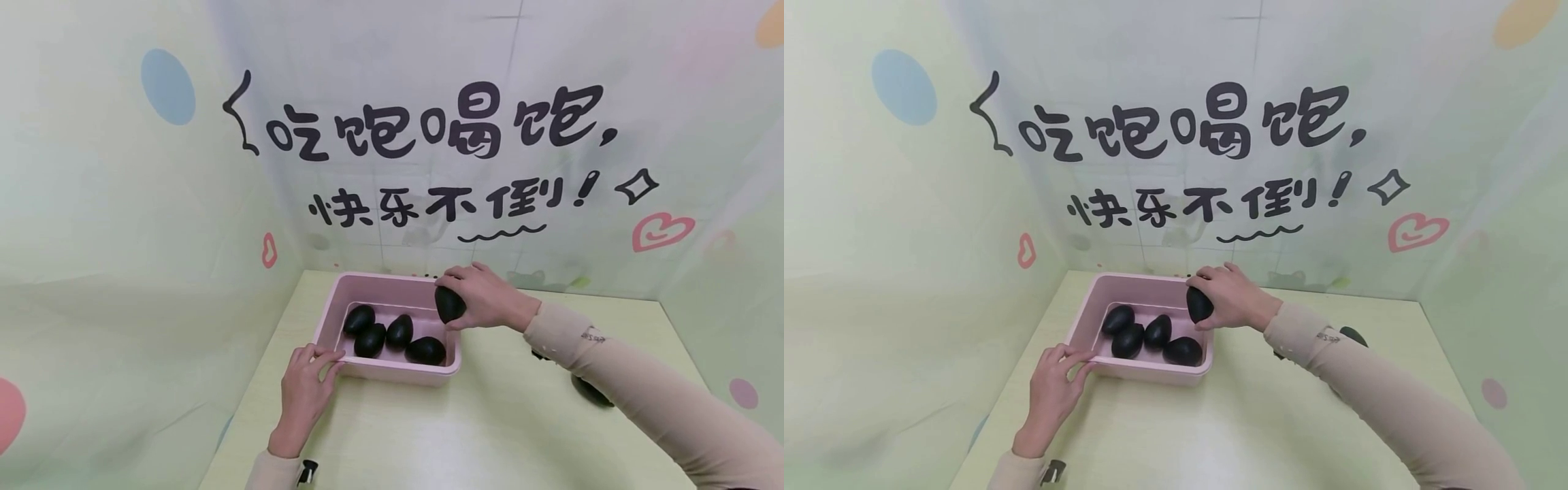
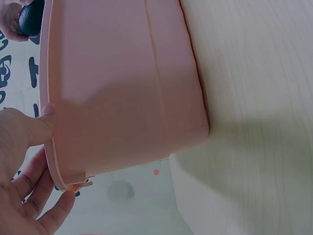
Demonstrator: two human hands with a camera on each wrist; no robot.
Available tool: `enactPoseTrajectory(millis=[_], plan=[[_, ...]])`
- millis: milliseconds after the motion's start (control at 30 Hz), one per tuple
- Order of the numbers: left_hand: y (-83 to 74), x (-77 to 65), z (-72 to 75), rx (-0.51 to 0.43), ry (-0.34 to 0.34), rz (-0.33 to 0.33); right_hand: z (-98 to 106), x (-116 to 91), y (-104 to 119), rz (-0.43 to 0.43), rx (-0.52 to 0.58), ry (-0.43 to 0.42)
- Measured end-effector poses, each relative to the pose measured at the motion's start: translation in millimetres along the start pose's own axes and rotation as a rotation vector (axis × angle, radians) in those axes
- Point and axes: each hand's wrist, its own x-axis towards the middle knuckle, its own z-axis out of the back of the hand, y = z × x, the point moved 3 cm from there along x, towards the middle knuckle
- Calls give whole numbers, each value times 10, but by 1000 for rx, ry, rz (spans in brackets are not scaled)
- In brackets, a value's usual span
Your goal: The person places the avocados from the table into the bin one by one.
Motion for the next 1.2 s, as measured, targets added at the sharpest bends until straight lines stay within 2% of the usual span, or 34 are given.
enactPoseTrajectory(millis=[300,600,933,1200], plan=[[3,9,3,9,12,5,33,-33,-21,36,6,-55],[0,10,4,4,7,1,51,-79,-49,1,-5,-31],[1,11,2,3,8,6,47,-158,-140,8,2,-59],[5,9,-2,3,13,11,34,-223,-203,-26,14,-52]])
